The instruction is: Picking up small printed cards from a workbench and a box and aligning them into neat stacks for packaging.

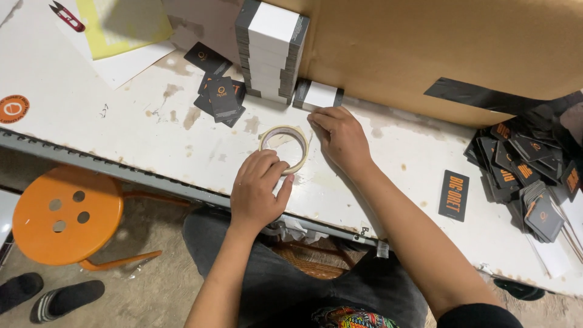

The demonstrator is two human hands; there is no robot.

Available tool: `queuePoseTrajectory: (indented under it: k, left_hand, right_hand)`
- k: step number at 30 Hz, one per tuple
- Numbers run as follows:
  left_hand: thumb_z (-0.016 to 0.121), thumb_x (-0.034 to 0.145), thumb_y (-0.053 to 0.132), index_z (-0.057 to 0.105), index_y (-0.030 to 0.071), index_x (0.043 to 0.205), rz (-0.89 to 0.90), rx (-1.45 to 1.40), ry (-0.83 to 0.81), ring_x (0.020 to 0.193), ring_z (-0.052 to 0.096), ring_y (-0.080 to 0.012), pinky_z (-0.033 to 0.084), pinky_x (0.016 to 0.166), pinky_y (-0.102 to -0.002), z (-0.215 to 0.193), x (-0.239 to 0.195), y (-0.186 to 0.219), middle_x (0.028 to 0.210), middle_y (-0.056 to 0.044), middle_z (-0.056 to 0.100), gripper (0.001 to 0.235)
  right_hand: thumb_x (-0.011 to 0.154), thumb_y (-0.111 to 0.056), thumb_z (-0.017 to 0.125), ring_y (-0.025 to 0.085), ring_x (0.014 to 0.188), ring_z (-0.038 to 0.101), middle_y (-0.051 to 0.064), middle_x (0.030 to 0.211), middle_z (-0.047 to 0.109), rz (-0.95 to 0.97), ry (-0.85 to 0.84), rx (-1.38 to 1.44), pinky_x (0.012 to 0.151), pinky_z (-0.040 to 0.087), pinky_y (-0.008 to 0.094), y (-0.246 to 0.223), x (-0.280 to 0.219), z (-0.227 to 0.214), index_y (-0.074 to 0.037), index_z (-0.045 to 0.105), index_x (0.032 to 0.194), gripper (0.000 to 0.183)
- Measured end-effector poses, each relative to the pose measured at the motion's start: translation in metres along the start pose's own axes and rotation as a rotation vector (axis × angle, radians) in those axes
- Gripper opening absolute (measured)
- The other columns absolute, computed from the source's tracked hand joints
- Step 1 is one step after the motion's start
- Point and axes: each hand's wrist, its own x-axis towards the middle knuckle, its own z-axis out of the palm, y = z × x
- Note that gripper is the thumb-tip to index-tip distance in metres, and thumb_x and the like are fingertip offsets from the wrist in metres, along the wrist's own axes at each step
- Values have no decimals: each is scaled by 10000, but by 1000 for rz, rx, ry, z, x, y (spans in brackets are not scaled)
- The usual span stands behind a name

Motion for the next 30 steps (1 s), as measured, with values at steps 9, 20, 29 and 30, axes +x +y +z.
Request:
queuePoseTrajectory:
  k: [9,20,29,30]
  left_hand:
    - [586,782,217,615,70,843,2,-3,7,983,552,-243,381,928,-419,0,-1,1,793,-55,559,163]
    - [587,782,223,618,74,852,-1,15,18,983,554,-247,381,931,-420,1,0,1,810,-62,568,168]
    - [581,787,230,616,76,843,7,20,28,968,554,-245,389,922,-428,6,-1,0,792,-51,553,167]
    - [578,789,230,615,76,840,7,16,32,964,554,-244,389,921,-428,5,-1,0,788,-49,550,166]
  right_hand:
    - [796,7,578,244,757,604,121,801,641,62,38,79,688,494,283,5,-4,5,-14,661,843,98]
    - [649,-142,798,165,650,553,119,780,562,517,261,187,559,476,232,35,-6,9,56,575,976,443]
    - [664,-153,793,165,621,580,95,733,577,504,277,184,533,473,223,42,-5,12,-9,631,917,333]
    - [668,-159,794,172,625,588,94,734,582,506,274,176,534,476,223,42,-4,12,-14,636,917,328]
